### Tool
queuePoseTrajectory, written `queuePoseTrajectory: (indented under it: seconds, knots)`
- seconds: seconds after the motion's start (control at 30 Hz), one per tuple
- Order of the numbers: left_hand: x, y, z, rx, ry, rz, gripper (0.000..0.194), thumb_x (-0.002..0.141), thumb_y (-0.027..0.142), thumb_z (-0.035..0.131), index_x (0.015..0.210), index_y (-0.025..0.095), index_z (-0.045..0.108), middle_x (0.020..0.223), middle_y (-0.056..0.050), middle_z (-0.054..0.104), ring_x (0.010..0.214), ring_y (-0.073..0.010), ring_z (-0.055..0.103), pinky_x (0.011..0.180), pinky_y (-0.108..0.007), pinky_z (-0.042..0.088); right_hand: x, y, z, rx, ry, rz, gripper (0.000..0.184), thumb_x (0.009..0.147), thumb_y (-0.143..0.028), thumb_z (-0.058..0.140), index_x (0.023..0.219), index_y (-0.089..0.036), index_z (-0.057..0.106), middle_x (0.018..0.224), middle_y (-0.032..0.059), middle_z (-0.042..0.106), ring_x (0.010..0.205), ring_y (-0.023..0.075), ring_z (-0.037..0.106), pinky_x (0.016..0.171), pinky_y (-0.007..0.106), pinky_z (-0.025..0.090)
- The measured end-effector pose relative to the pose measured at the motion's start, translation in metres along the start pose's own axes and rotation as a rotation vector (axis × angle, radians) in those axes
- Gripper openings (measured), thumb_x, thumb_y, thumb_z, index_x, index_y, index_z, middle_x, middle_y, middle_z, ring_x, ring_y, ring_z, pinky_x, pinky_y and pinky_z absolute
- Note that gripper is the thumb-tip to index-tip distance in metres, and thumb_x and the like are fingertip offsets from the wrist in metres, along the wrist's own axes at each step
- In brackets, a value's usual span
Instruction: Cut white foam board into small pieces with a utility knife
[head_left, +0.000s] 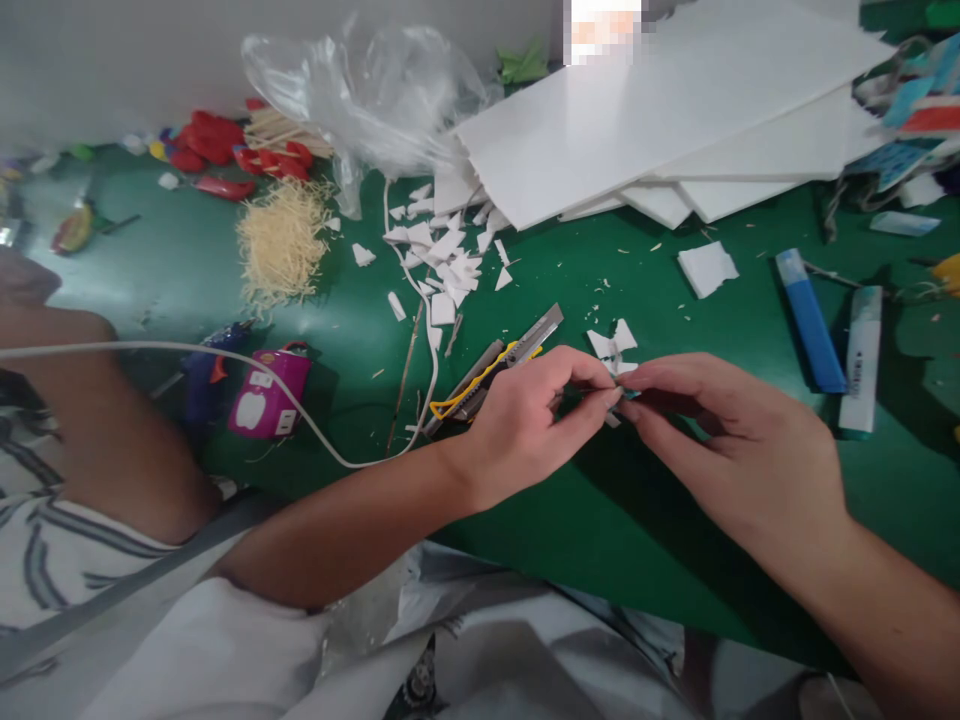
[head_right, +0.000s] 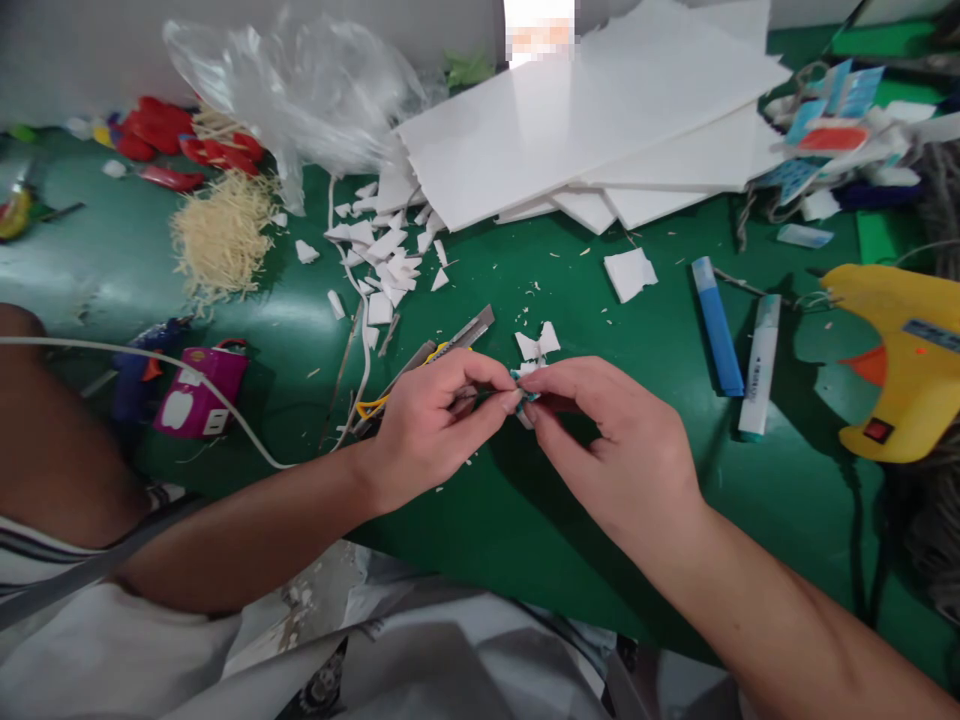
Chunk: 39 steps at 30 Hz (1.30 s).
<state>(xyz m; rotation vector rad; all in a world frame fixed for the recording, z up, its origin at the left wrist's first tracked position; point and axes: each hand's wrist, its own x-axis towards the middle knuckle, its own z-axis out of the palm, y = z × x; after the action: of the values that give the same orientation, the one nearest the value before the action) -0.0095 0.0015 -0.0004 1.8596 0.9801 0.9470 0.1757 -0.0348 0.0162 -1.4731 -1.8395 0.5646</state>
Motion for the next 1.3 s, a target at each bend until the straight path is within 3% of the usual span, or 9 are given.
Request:
queuePoseTrajectory:
  seconds: [0.37,0.47,0.6,0.77,0.9,1.13,1.3]
  knots:
    - [-0.001,0.001,-0.001,0.021,-0.010,0.000,0.009,0.090,0.010,0.066,0.086,0.018,0.063,0.077,0.003,0.071,0.059,-0.0056,0.058,0.057,-0.018,0.046,0.001,0.000,0.000,0.004,0.014,-0.034,0.017,0.089,-0.012,0.064,0.097,-0.026,0.071,0.094,0.0010,0.079,0.077,0.0146,0.075,0.058,0.025,0.058]
    - [0.000,0.002,-0.001,0.019,-0.020,-0.001,0.008,0.091,0.011,0.065,0.087,0.018,0.064,0.080,0.002,0.072,0.067,-0.0071,0.063,0.059,-0.017,0.047,0.001,0.002,0.001,-0.018,0.006,-0.059,0.016,0.090,-0.013,0.064,0.098,-0.025,0.071,0.093,0.0011,0.079,0.076,0.0143,0.075,0.054,0.024,0.055]
    - [0.001,0.002,-0.001,-0.039,-0.041,-0.072,0.006,0.091,0.014,0.064,0.087,0.018,0.065,0.082,0.000,0.073,0.066,-0.0068,0.062,0.056,-0.017,0.045,0.000,0.006,0.001,-0.068,0.015,-0.095,0.016,0.090,-0.013,0.063,0.100,-0.025,0.070,0.092,0.0009,0.079,0.076,0.0146,0.074,0.060,0.026,0.058]
    - [0.003,0.004,-0.001,-0.307,-0.039,-0.269,0.007,0.088,0.022,0.068,0.084,0.018,0.063,0.071,0.003,0.065,0.054,-0.0048,0.051,0.050,-0.016,0.042,0.000,0.005,-0.002,-0.144,0.097,-0.155,0.013,0.090,-0.019,0.069,0.101,-0.024,0.070,0.101,0.0051,0.078,0.091,0.0183,0.076,0.075,0.029,0.062]
    - [0.004,0.007,-0.001,-0.418,-0.073,-0.362,0.013,0.085,0.027,0.071,0.082,0.018,0.062,0.065,0.004,0.061,0.053,-0.0059,0.049,0.047,-0.017,0.038,-0.001,0.002,-0.002,-0.137,0.070,-0.219,0.015,0.092,-0.017,0.066,0.103,-0.027,0.069,0.100,0.0020,0.078,0.088,0.0167,0.076,0.070,0.028,0.061]
    - [0.006,0.011,-0.001,-0.436,-0.102,-0.380,0.011,0.082,0.025,0.071,0.081,0.018,0.063,0.059,0.007,0.053,0.050,-0.0054,0.039,0.044,-0.017,0.032,-0.003,-0.002,-0.001,-0.139,0.082,-0.200,0.020,0.093,-0.012,0.063,0.101,-0.029,0.070,0.090,-0.0025,0.080,0.079,0.0152,0.077,0.063,0.026,0.059]
    - [0.007,0.013,-0.005,-0.416,-0.095,-0.353,0.010,0.082,0.024,0.074,0.086,0.017,0.069,0.052,0.012,0.032,0.045,-0.0040,0.027,0.041,-0.018,0.022,-0.003,-0.006,-0.005,-0.051,0.065,-0.113,0.019,0.095,-0.014,0.063,0.101,-0.031,0.071,0.093,-0.0038,0.081,0.079,0.0149,0.077,0.062,0.024,0.059]
